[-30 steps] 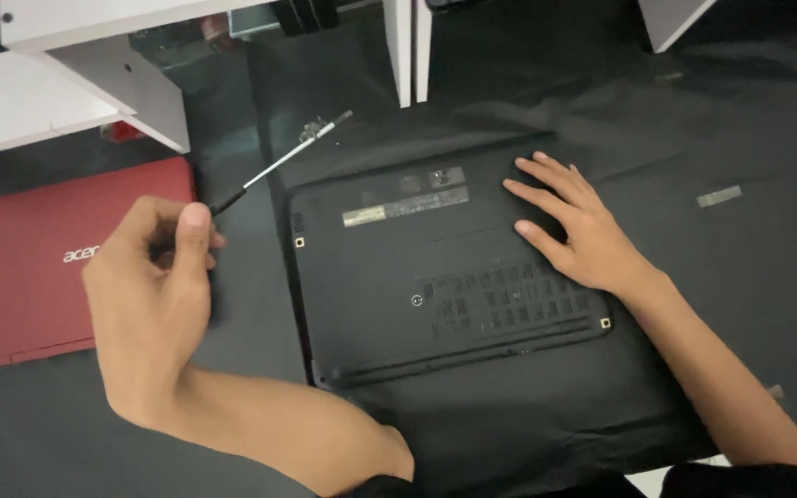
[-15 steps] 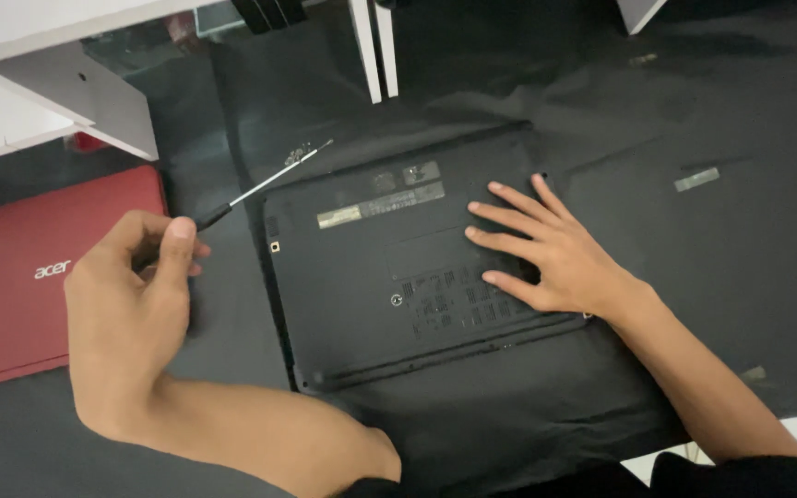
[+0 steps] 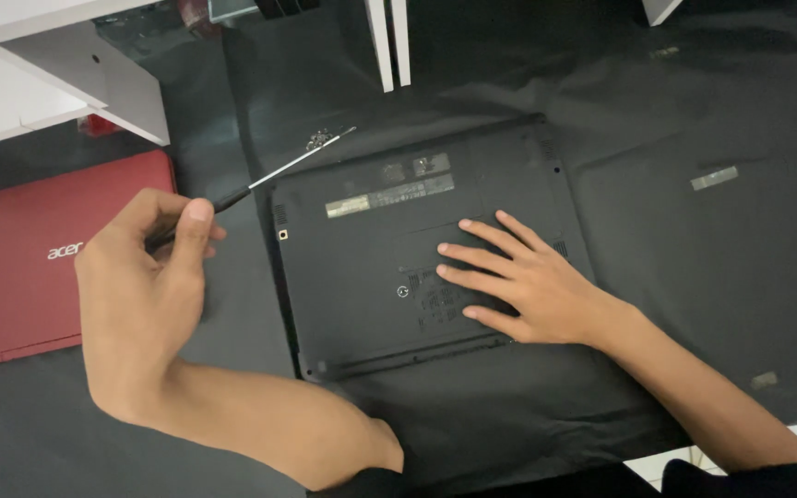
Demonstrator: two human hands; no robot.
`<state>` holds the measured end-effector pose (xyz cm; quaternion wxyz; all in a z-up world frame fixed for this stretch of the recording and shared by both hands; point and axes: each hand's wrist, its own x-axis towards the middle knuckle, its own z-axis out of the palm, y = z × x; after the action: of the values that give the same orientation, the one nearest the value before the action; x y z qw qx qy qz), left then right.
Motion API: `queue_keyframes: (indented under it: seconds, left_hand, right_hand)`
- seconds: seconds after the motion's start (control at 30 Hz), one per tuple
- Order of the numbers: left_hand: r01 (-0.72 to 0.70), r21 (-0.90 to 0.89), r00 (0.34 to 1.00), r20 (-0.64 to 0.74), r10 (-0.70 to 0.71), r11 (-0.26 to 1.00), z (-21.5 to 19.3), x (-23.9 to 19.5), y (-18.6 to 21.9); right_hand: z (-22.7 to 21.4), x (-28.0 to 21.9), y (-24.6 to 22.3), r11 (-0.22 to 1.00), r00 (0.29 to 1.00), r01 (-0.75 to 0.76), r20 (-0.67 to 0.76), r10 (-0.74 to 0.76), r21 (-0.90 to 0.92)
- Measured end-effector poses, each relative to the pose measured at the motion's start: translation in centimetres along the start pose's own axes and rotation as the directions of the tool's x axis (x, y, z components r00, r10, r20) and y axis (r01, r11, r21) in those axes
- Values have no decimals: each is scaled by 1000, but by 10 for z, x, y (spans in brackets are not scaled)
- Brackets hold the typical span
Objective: The person disassembles a black Acer laptop by removing screws from the bottom panel using a screwdriver. They remove the bottom cover, disconnect the battery, and lift out the motherboard, placing the components on a black mat.
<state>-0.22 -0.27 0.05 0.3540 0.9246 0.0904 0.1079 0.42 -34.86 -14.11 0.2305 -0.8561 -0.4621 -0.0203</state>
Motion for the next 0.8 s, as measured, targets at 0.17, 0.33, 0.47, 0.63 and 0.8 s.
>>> queue_keyframes:
  seconds: [0.17,0.33,0.47,0.63,0.8]
  left_hand:
    - [45,16,999,9,-45,999,-4,-3,9]
    - [37,-4,999,-13,-37,999,-7,-6,9]
    - [-45,27,999,21,44,999,-5,-3,12]
    - [92,-127,982,174,-69,988,8,10,13]
    - [87,-228,954,299,-15,970,20,20,13]
  right_hand:
    - [0,7,9,993,993,-115,-11,115,12]
    - [-21,2,37,972,970,-227,-107,221,-54]
    - [-26,-4,49,956,945,-289,-149,292,41]
    - [-22,0,42,955,945,-294,-162,285,-36]
    - [-8,23,31,992,990,-123,-73,125,25]
